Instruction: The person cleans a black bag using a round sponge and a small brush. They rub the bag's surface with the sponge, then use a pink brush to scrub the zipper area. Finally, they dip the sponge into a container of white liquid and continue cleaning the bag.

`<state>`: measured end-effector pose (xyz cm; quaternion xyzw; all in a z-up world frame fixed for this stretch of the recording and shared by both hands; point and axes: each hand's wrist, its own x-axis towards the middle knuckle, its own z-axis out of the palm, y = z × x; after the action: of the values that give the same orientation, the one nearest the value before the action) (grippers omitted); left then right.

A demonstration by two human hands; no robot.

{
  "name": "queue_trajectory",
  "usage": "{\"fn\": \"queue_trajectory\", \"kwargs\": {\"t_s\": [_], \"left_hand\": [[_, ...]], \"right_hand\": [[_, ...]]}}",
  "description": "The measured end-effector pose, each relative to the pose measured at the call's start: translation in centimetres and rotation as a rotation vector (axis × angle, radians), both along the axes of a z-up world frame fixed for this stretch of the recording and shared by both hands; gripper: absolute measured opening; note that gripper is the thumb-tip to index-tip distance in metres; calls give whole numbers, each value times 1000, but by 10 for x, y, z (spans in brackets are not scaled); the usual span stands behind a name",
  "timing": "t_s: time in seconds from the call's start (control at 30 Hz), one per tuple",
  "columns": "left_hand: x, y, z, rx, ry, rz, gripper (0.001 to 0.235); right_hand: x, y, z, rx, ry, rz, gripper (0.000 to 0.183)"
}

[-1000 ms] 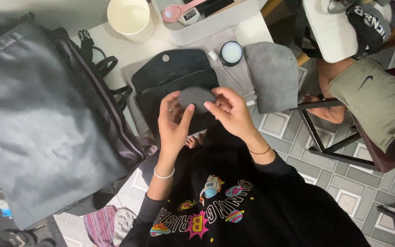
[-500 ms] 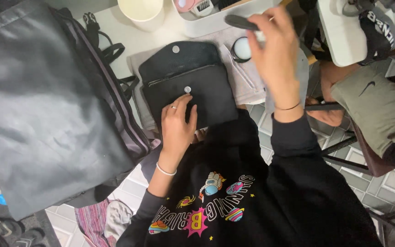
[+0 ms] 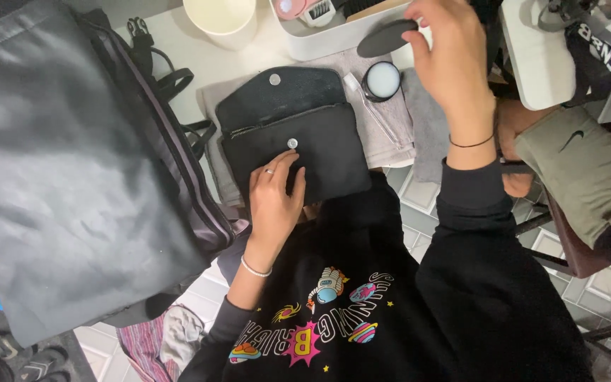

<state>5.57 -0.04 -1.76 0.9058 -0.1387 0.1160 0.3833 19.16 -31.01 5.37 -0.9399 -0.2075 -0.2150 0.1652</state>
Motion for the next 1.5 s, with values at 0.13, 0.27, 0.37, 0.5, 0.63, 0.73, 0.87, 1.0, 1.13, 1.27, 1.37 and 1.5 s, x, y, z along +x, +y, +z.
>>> {"fn": "queue_trajectory", "kwargs": {"t_s": [0.13,0.27,0.37,0.5,0.63,0.73,0.87,1.0,1.13,1.27,1.37,1.5], "left_hand": [[1,0,1,-3,5,-6,22],[1,-1,0,7,8,8,21],[2,-1,-1,9,14,8,20],[3,-1,0,10,18,4,20],[3,-1,1,21,17,12,20],[3,-2,0,22,7,17,21],[2,-2,-2,38,-11,17,22],[2,-2,-1,92,-64,21,24],[1,-3,0,116,-89,25,24],[-1,-1,-1,156,-83,-4,26],[-2,-1,-1,165,-84,-8,27],[-5,-1,1,166,-74,-13,27]], "right_hand": [[4,10,-11,9,26,32,20],[3,16,-17,117,13,20,21],[-2,20,-18,196,-24,-27,21],[-6,19,-21,138,-37,-71,18],[-15,24,-10,151,-79,-32,13],[-33,33,1,165,-87,-32,6],[-66,54,-5,165,96,-93,6],[-96,76,-35,57,139,-238,5],[-104,80,-57,9,97,-313,8],[-105,76,-66,55,112,-310,11],[-108,83,-53,190,121,-275,15],[-114,85,-51,313,143,-245,21]]}}
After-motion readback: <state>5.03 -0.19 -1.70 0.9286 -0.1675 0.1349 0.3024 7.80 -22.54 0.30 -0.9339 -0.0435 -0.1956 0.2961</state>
